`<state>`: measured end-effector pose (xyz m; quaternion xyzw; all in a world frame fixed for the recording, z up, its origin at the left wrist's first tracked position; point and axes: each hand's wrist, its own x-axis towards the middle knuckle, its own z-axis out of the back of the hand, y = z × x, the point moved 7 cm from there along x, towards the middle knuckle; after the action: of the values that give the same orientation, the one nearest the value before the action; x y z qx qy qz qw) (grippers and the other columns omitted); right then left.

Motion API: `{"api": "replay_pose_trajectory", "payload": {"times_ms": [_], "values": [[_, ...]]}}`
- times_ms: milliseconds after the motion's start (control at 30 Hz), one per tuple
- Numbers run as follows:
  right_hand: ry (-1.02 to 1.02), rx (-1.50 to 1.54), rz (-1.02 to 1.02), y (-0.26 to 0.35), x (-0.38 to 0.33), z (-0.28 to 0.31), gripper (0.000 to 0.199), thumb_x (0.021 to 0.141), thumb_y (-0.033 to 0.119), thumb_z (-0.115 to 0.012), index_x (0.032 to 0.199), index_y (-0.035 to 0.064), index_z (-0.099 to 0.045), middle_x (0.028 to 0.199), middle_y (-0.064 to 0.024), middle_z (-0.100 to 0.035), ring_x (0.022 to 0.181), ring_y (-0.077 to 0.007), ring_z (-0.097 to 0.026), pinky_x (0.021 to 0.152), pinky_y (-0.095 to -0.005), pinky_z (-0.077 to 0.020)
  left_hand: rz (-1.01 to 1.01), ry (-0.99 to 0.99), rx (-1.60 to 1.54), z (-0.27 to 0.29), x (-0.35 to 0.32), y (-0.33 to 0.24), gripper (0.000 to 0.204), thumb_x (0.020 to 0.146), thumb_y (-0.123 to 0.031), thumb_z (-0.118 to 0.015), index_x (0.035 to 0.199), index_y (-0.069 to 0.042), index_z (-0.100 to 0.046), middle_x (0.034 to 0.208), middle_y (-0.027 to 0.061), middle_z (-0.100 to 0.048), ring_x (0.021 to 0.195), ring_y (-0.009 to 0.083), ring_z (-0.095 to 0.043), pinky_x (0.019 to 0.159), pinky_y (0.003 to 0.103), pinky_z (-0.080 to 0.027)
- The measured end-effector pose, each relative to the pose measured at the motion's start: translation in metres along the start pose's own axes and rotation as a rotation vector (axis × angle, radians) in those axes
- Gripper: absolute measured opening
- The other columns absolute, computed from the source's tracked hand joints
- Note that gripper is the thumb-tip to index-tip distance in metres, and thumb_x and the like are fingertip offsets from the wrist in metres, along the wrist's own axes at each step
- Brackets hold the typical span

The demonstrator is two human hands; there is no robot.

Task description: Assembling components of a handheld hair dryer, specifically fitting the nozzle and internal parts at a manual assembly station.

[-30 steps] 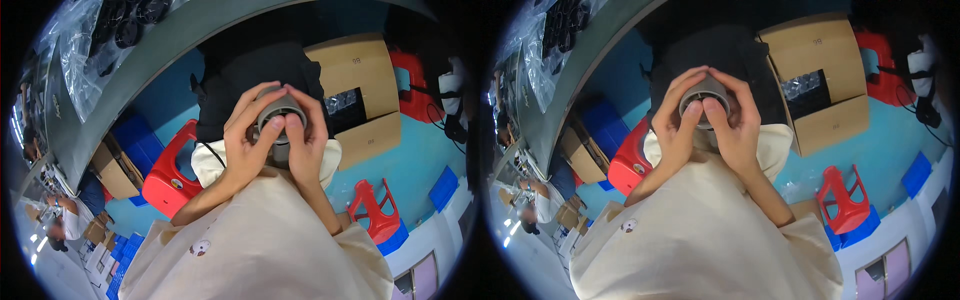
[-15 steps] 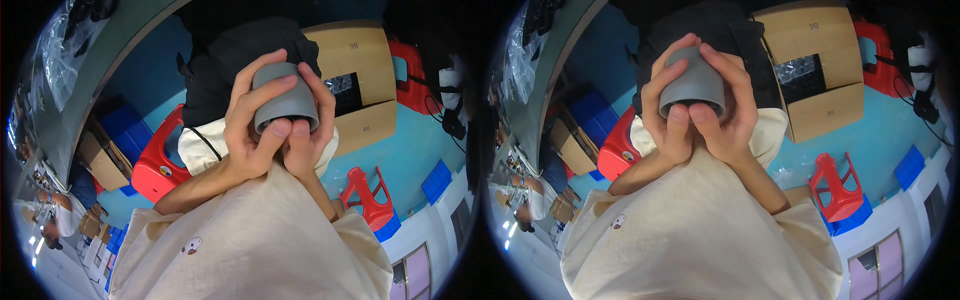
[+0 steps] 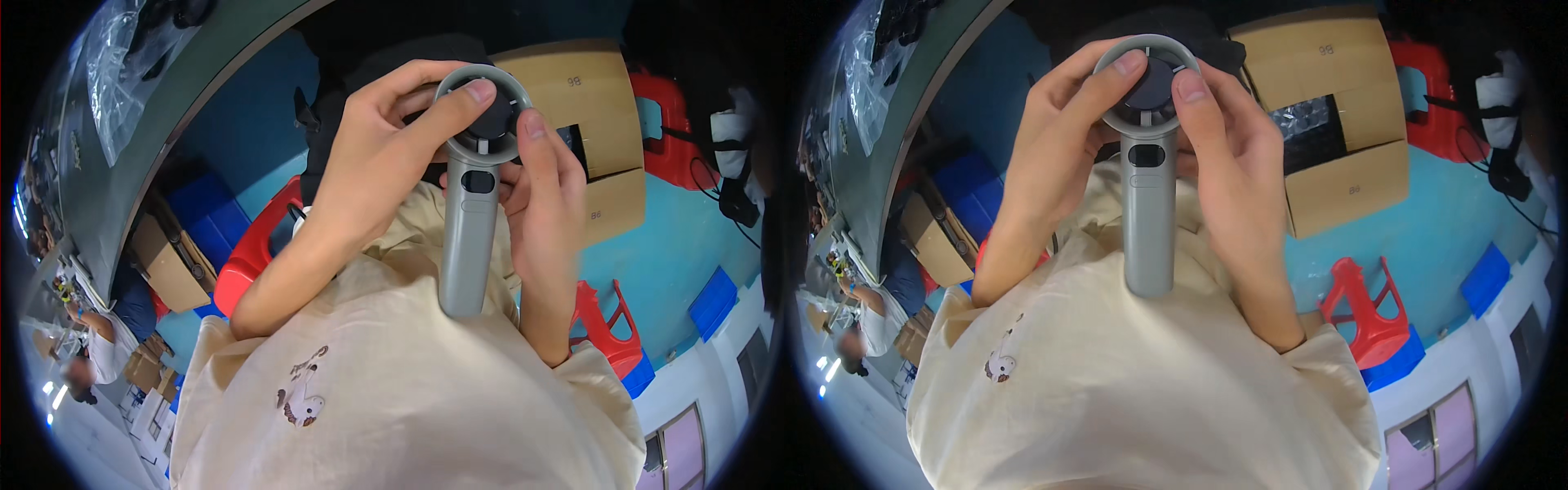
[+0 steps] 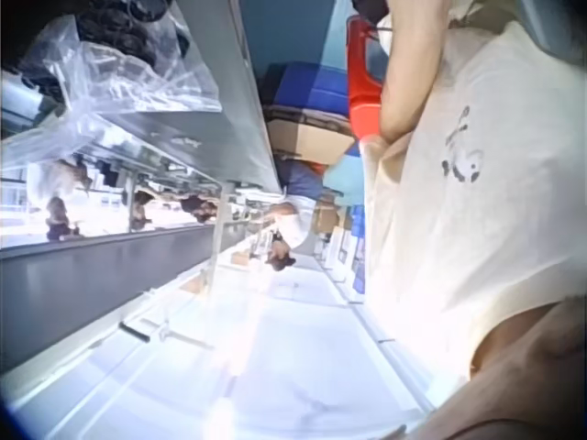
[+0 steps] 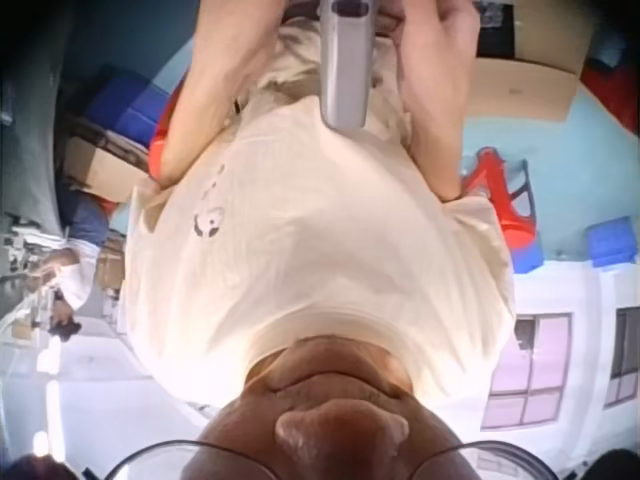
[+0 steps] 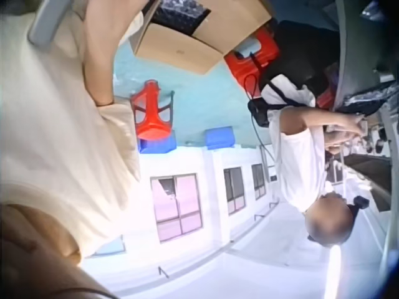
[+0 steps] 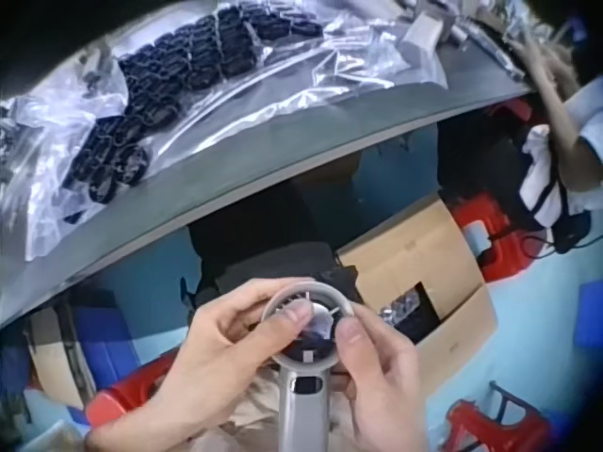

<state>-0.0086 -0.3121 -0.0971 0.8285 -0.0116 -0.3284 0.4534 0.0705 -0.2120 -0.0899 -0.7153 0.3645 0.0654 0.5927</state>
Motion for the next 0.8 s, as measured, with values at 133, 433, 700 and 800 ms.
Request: {"api": "replay_pose_trajectory", "payload": {"times_ms": [133,433,700,800], "values": [[0.019,-0.112,0.017,0.01,-0.002,-0.002,0.042,0.096,0.034,-0.046,0.113,-0.0034,-0.053,0.093,-0.0111,-0.064,0.073,-0.0196,-0.066,0.062,-0.0297,-0.056,0.082,0.125,0.051,-0.003,-0.004,-0.01,0.032,0.083,-0.012,-0.068,0.112,-0.001,-0.058,0.097,0.0065,-0.064,0.083,0.0084,-0.061,0.071,0.022,-0.049],[0.24,-0.244,0.377,0.052,-0.02,-0.029,0.042,0.094,0.015,-0.051,0.13,-0.0063,-0.044,0.126,-0.0141,-0.047,0.113,-0.0187,-0.048,0.088,-0.0257,-0.0434,-0.216,0.328,0.084,-0.017,-0.032,-0.061,0.052,0.079,0.003,-0.066,0.128,0.002,-0.047,0.127,0.0114,-0.05,0.113,0.0185,-0.051,0.096,0.033,-0.044],[0.184,-0.314,0.771,0.14,0.003,-0.032,0.039,0.093,0.021,-0.05,0.119,-0.0075,-0.048,0.121,-0.0205,-0.048,0.079,-0.0223,-0.064,0.064,-0.0291,-0.055,-0.95,-0.144,0.402,0.047,-0.061,-0.296,0.056,0.08,-0.027,-0.064,0.123,0.005,-0.049,0.116,0.0131,-0.058,0.109,0.0216,-0.054,0.097,0.035,-0.04],[0.043,-0.393,0.794,0.165,0.032,-0.006,0.022,0.091,0.005,-0.048,0.11,-0.0059,-0.054,0.111,-0.015,-0.054,0.069,-0.0148,-0.06,0.057,-0.0249,-0.0503,-0.872,-0.142,0.246,0.111,0.015,-0.393,0.044,0.089,-0.033,-0.057,0.115,0.001,-0.053,0.108,0.0112,-0.06,0.096,0.0201,-0.06,0.088,0.029,-0.046]]}}
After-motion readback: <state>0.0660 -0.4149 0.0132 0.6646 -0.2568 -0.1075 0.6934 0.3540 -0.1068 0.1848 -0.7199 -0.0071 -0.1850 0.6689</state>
